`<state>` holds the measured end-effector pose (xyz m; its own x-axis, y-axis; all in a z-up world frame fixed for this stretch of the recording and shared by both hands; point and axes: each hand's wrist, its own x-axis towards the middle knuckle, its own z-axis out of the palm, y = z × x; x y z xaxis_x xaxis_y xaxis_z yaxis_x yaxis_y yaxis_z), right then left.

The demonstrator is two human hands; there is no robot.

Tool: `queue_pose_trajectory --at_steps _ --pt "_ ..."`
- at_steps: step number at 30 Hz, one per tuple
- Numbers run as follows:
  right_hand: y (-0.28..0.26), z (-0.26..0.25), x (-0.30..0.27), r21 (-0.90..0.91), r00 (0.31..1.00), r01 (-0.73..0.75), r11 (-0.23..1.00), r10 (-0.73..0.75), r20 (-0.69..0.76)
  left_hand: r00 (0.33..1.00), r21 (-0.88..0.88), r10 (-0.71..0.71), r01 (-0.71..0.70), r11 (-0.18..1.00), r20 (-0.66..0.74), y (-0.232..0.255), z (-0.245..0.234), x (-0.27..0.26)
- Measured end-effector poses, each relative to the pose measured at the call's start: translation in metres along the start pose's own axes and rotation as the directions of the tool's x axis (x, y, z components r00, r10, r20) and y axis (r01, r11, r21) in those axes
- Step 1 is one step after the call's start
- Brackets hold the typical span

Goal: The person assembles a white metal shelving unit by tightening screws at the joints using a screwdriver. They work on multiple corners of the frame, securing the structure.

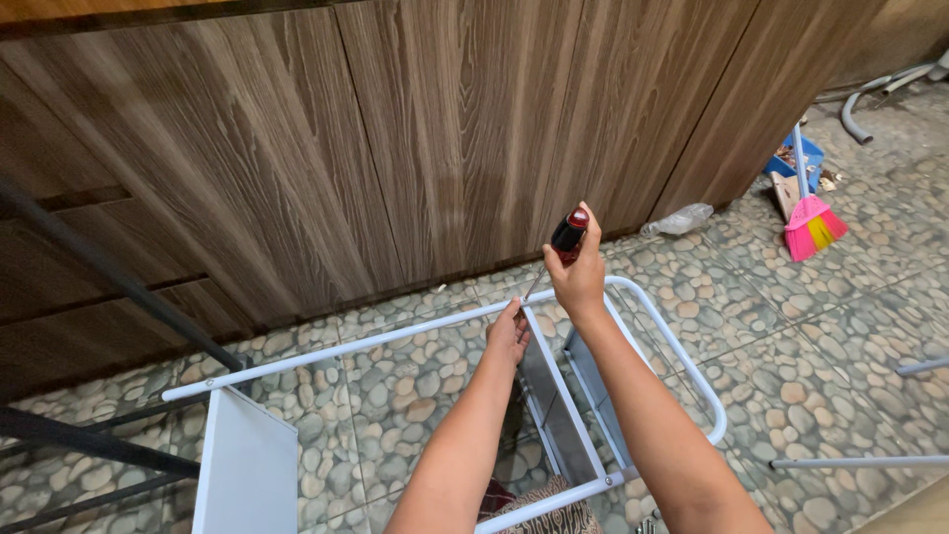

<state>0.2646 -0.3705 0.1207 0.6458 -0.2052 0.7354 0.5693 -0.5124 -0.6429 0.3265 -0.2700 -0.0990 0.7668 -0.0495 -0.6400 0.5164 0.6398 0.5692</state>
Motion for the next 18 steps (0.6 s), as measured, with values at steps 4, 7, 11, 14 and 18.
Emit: queue_pose_trajectory --at_steps 4,7,11,14,18 --pt "0.000 0.003 0.005 -0.060 1.000 -0.007 0.998 0.006 -0.029 1.000 -0.008 0.003 -0.003 1.000 0.002 0.001 0.000 0.001" --pt "-0.009 0.007 0.009 0.117 1.000 0.012 0.993 -0.013 0.005 1.000 -0.026 -0.011 0.010 1.000 -0.003 0.000 0.000 0.002" --pt "-0.030 0.000 0.016 -0.084 0.999 0.051 0.995 -0.049 0.022 1.000 -0.043 -0.020 0.021 0.999 0.022 0.000 -0.001 0.004" --pt "-0.043 -0.006 0.023 -0.158 0.963 0.269 0.950 -0.267 0.033 0.999 -0.064 -0.033 0.035 0.997 0.033 -0.003 -0.003 0.006" --pt "-0.046 -0.005 0.037 -0.005 0.970 0.241 0.971 -0.241 0.019 0.998 -0.088 -0.022 0.027 0.996 0.055 -0.004 0.000 0.006"
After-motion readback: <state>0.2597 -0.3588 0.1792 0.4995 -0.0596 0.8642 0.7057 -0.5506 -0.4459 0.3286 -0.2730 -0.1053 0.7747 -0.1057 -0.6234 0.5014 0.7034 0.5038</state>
